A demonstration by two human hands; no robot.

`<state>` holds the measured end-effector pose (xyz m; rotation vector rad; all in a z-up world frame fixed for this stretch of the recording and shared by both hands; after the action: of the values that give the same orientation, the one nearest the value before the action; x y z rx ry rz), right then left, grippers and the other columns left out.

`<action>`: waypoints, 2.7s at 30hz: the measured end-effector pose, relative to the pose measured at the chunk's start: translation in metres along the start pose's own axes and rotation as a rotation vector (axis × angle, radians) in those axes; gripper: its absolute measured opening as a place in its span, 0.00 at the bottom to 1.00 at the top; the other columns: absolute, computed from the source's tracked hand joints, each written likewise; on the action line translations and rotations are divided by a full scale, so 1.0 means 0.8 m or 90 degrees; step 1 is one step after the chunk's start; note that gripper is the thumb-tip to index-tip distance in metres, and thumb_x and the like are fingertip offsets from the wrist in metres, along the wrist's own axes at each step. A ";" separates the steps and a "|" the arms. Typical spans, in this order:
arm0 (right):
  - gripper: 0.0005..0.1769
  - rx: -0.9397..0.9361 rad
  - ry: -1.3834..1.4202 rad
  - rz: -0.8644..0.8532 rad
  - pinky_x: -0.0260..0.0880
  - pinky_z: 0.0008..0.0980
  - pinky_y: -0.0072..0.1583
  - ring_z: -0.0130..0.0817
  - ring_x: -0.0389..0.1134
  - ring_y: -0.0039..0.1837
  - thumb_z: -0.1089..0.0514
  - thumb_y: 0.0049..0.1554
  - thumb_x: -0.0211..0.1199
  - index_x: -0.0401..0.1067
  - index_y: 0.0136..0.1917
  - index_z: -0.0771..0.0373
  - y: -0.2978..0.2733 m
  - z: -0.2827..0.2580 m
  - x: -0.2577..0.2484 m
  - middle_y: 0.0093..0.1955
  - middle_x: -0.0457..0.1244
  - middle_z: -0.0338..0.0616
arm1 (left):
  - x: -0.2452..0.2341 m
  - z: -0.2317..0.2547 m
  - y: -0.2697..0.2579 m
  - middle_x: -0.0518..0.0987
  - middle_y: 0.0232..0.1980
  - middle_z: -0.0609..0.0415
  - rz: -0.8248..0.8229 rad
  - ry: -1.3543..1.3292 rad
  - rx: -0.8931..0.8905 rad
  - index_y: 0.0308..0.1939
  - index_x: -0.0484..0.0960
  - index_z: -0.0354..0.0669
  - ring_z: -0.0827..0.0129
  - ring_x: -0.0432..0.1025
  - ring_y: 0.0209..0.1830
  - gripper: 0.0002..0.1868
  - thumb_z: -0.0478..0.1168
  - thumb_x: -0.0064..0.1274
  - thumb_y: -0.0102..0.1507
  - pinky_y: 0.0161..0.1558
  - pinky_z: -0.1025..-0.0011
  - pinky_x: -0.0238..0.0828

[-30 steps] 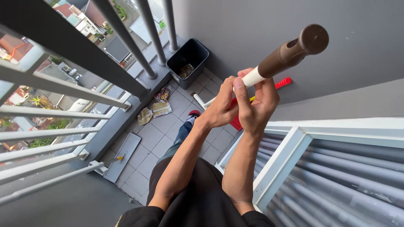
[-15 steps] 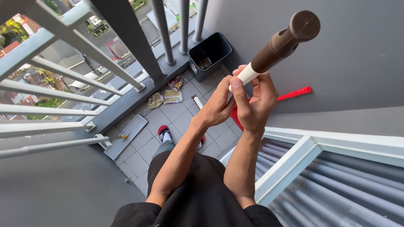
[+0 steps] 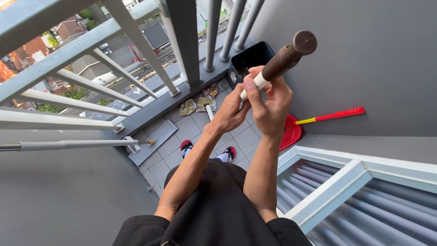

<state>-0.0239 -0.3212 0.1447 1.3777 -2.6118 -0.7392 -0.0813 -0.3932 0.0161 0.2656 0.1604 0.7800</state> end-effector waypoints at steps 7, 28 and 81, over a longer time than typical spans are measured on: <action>0.10 -0.004 0.049 -0.028 0.73 0.27 0.54 0.25 0.69 0.48 0.59 0.65 0.66 0.72 0.56 0.66 -0.002 -0.004 0.081 0.46 0.67 0.39 | -0.077 0.000 -0.024 0.78 0.46 0.45 0.022 -0.002 0.006 0.60 0.68 0.38 0.59 0.75 0.44 0.15 0.33 0.51 0.70 0.48 0.63 0.71; 0.05 0.057 0.226 -0.121 0.79 0.32 0.53 0.31 0.74 0.46 0.64 0.67 0.62 0.67 0.52 0.64 -0.044 -0.017 0.230 0.42 0.68 0.45 | -0.198 0.004 -0.101 0.82 0.40 0.46 0.086 0.076 0.044 0.49 0.78 0.39 0.61 0.78 0.39 0.07 0.30 0.53 0.67 0.42 0.66 0.74; 0.06 0.020 0.236 -0.235 0.72 0.25 0.48 0.24 0.67 0.42 0.57 0.69 0.59 0.65 0.53 0.60 -0.020 0.059 0.199 0.37 0.62 0.36 | -0.159 -0.052 -0.069 0.80 0.46 0.50 0.264 0.050 0.013 0.51 0.73 0.39 0.63 0.78 0.46 0.08 0.32 0.53 0.69 0.52 0.67 0.75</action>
<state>-0.1191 -0.4383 0.0746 1.8301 -2.1239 -0.4223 -0.1439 -0.5139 -0.0342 0.2919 0.1910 1.2013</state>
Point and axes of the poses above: each hand's wrist, its own y-axis towards the middle knuckle, its own x-axis out of the palm, z = x × y, the point moved 6 cm from there along y, towards the middle knuckle
